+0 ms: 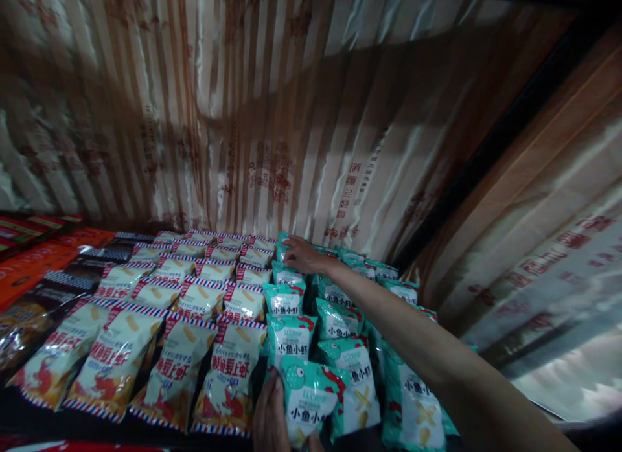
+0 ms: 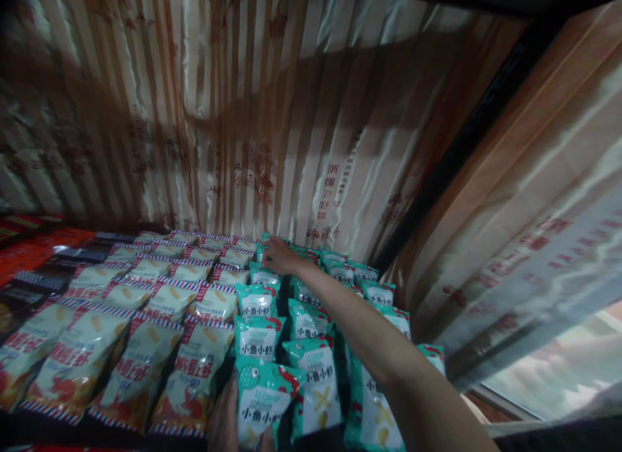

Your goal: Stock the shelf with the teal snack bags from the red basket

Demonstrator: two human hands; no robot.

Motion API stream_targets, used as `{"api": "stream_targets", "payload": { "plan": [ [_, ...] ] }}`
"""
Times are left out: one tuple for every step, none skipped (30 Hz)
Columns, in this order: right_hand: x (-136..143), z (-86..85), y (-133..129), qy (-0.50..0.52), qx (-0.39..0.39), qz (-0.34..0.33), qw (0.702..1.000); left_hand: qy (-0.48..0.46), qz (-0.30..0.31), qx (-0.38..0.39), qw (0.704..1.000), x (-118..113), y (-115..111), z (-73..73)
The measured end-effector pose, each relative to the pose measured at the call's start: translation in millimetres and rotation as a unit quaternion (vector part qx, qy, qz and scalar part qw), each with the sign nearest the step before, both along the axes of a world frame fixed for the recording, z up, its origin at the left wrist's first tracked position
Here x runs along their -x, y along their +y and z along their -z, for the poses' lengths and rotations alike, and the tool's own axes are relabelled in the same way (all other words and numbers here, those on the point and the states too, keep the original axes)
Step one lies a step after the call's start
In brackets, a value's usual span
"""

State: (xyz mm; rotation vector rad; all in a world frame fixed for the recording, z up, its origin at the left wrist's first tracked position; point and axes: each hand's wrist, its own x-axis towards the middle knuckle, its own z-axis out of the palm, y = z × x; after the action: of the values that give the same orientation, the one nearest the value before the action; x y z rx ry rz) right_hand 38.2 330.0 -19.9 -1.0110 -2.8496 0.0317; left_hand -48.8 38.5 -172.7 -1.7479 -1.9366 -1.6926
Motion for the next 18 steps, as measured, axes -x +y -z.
{"api": "stream_targets", "payload": {
  "plan": [
    [-0.9, 0.5, 0.4, 0.0, -0.001, -0.002, 1.0, 0.005, -0.004, 0.0, 1.0, -0.7, 0.9, 1.2],
    [-1.5, 0.8, 0.5, 0.001, -0.001, -0.004, 1.0, 0.009, -0.008, -0.001, 1.0, -1.5, 1.7, 2.1],
    [-1.8, 0.9, 0.1, 0.003, -0.003, -0.004, 1.0, 0.011, -0.011, -0.001, 1.0, -2.3, 2.4, 2.6],
    [-2.0, 0.6, -0.5, 0.006, -0.004, -0.005, 1.0, 0.01, -0.014, -0.002, 1.0, -2.9, 3.0, 2.7],
    [-2.0, -0.2, -1.6, 0.009, -0.005, -0.006, 1.0, 0.008, -0.016, -0.004, 1.0, -3.5, 3.4, 2.4],
    [-1.8, -1.3, -3.1, 0.013, -0.007, -0.007, 1.0, 0.005, -0.019, -0.006, 1.0, -3.9, 3.7, 1.6],
    [-1.5, -3.0, -5.0, 0.017, -0.009, -0.008, 1.0, 0.004, -0.023, -0.01, 1.0, -4.3, 3.8, 0.5],
    [-1.1, -5.1, -7.7, 0.023, -0.011, -0.008, 1.0, 0.005, -0.028, -0.015, 0.999, -4.5, 3.8, -1.0],
    [-0.6, -7.6, -11.1, 0.029, -0.014, -0.009, 0.999, 0.007, -0.033, -0.021, 0.999, -4.7, 3.6, -2.8],
    [0.0, -10.4, -15.5, 0.035, -0.017, -0.012, 0.999, 0.01, -0.037, -0.027, 0.999, -4.8, 3.3, -4.6],
    [0.7, -13.6, -20.7, 0.04, -0.016, -0.018, 0.999, 0.013, -0.039, -0.03, 0.999, -4.9, 2.7, -6.4],
    [1.6, -17.0, -26.6, 0.043, -0.012, -0.029, 0.999, 0.015, -0.039, -0.033, 0.999, -5.0, 2.0, -8.0],
    [2.7, -20.4, -33.1, 0.043, -0.005, -0.043, 0.998, 0.016, -0.038, -0.035, 0.999, -5.1, 1.2, -9.4],
    [3.9, -23.7, -39.9, 0.04, 0.006, -0.059, 0.997, 0.016, -0.038, -0.037, 0.998, -5.1, 0.2, -10.5],
    [5.3, -26.6, -46.5, 0.035, 0.017, -0.075, 0.996, 0.015, -0.037, -0.039, 0.998, -5.1, -0.8, -11.4],
    [6.9, -29.0, -52.6, 0.029, 0.03, -0.091, 0.995, 0.014, -0.036, -0.042, 0.998, -5.0, -1.7, -11.9],
    [8.5, -30.6, -57.8, 0.023, 0.045, -0.104, 0.993, 0.012, -0.035, -0.046, 0.998, -4.9, -2.5, -12.3],
    [10.1, -31.4, -61.9, 0.018, 0.058, -0.112, 0.992, 0.01, -0.033, -0.05, 0.998, -4.6, -3.2, -12.4]
  ]
}}
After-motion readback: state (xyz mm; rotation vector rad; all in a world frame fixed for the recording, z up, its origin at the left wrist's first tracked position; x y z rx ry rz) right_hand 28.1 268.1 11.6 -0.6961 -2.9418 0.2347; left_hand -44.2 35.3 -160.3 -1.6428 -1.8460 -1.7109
